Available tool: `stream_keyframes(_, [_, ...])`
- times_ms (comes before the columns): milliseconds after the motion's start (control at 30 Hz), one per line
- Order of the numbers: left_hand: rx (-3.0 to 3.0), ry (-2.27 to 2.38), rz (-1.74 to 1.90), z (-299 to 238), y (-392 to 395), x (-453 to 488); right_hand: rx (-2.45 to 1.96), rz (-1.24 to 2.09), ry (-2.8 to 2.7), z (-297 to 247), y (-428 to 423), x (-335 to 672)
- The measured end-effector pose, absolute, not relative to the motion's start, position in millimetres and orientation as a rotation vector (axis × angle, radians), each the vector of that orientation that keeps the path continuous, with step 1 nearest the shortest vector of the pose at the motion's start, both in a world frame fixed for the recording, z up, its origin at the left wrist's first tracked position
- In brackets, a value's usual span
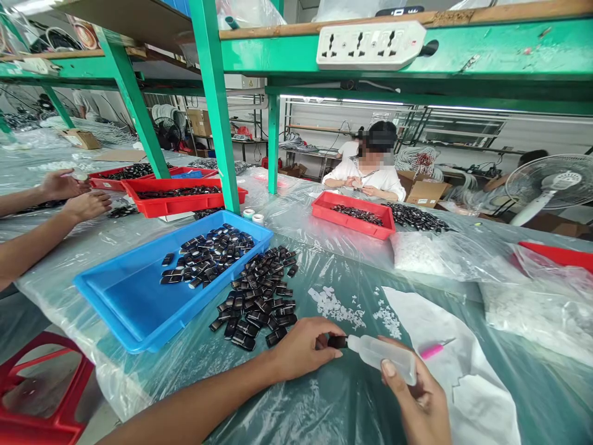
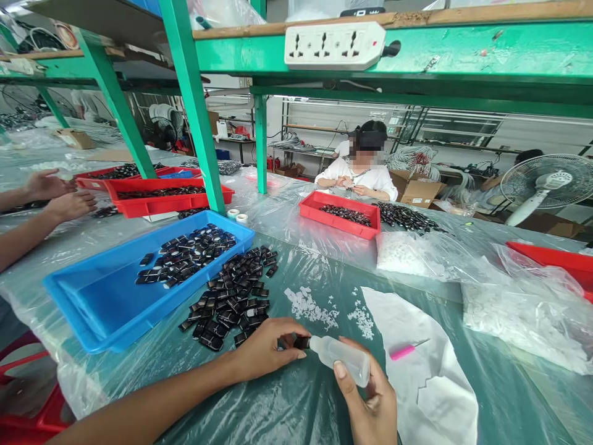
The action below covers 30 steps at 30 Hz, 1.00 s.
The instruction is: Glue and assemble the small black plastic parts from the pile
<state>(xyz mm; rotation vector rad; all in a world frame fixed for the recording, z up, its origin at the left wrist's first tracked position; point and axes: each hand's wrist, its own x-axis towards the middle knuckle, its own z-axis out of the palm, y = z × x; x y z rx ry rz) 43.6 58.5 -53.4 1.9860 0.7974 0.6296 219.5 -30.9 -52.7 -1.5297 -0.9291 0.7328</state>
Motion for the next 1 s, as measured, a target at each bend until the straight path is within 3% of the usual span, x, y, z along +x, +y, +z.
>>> stream_keyframes(1000, [1.988,0.75,0.647,-52.6,57.2,44.8,-1.519,0.733,-0.955,-49.4,-33.5,219.6])
